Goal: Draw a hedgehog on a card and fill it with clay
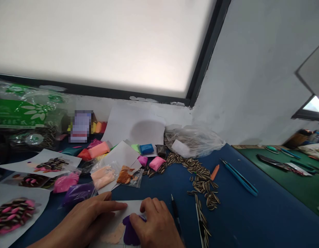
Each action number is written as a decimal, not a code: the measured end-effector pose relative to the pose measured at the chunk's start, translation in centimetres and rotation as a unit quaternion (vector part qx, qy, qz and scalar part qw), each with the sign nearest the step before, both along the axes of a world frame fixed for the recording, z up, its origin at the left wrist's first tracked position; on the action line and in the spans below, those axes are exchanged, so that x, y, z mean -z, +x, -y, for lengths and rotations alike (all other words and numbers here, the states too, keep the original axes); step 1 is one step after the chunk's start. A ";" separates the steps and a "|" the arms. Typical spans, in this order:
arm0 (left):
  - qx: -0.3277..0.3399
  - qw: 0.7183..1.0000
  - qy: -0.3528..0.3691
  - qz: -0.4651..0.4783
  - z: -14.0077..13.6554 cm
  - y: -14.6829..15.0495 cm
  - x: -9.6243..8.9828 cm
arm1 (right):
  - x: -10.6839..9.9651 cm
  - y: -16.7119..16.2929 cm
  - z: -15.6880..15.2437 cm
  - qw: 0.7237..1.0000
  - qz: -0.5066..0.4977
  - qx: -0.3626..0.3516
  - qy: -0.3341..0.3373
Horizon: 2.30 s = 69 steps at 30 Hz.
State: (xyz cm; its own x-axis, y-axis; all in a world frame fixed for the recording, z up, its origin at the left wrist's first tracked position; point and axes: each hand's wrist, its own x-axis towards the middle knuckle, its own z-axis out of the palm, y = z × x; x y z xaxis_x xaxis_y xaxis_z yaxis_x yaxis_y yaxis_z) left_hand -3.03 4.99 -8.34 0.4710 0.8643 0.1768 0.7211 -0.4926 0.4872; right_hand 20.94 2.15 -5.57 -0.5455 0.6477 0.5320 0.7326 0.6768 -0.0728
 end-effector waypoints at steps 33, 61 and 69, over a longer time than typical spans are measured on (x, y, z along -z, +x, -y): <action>0.008 0.998 -0.055 -0.026 0.1 -0.1 -1.6 | -0.5 0.6 0.1 1.000 0.010 -0.004 0.015; 0.045 0.986 -0.082 -0.139 0.1 1.0 -3.8 | 0.2 0.3 0.3 0.999 -0.009 -0.002 -0.031; 0.038 0.982 -0.103 -0.156 0.1 1.1 -4.5 | 1.1 -0.2 0.1 0.997 -0.076 -0.001 -0.020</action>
